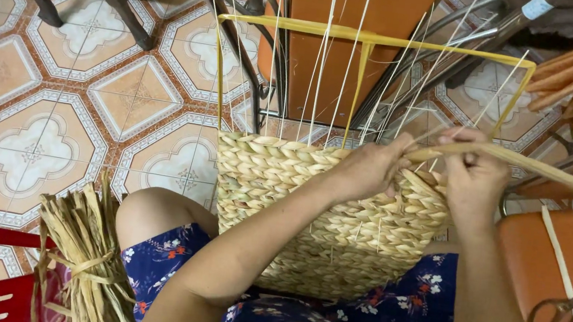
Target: The person sits on the floor with a half-woven straw basket on their lap and weaves palm-leaf strips around its rim, threading and tightening the strips by hand. They occasionally reach to a bundle of raw strips beside them to pull out new material and continue weaving the edge.
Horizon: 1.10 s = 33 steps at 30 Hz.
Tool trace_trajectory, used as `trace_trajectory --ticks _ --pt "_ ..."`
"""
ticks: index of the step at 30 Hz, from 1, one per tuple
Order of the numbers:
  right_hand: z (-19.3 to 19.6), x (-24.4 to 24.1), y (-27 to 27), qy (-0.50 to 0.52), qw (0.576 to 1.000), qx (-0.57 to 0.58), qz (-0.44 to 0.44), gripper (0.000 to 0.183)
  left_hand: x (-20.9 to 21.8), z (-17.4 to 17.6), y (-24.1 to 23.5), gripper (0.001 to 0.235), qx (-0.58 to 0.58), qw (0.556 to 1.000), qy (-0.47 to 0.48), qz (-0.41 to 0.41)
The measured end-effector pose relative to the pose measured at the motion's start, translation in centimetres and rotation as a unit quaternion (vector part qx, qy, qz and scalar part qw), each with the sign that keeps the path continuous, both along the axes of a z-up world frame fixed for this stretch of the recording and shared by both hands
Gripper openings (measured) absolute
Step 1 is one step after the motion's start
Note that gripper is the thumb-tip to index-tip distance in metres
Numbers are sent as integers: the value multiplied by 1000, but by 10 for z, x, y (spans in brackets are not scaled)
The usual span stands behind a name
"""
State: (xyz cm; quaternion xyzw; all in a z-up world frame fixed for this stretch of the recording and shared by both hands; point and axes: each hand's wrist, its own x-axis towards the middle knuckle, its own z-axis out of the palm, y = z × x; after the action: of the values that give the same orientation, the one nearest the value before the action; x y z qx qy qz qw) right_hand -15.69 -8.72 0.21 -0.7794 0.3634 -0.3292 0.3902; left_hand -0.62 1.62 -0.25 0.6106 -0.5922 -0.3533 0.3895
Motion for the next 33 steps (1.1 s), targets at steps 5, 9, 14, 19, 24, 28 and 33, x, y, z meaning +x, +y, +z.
trace_trajectory --ticks 5,9,14,19,24,28,33 --pt "-4 -34 4 -293 927 226 52 13 -3 32 -12 15 86 994 63 29" --pt "9 -50 12 -209 956 175 105 19 -19 26 -28 30 113 969 -216 34" --pt "46 -57 12 77 997 1 14 32 -9 25 -26 27 104 978 -181 22" --pt "22 -70 -9 269 963 10 -33 24 -11 21 -21 31 149 987 -13 52" --pt "12 -75 -1 246 962 -77 -86 22 -4 -18 -16 30 -76 985 35 150" --pt "-14 -76 27 192 954 -221 -59 17 -18 -12 3 28 -185 966 7 181" --pt "-62 -85 20 206 934 -291 12 14 -22 -8 -20 28 -80 991 -18 107"
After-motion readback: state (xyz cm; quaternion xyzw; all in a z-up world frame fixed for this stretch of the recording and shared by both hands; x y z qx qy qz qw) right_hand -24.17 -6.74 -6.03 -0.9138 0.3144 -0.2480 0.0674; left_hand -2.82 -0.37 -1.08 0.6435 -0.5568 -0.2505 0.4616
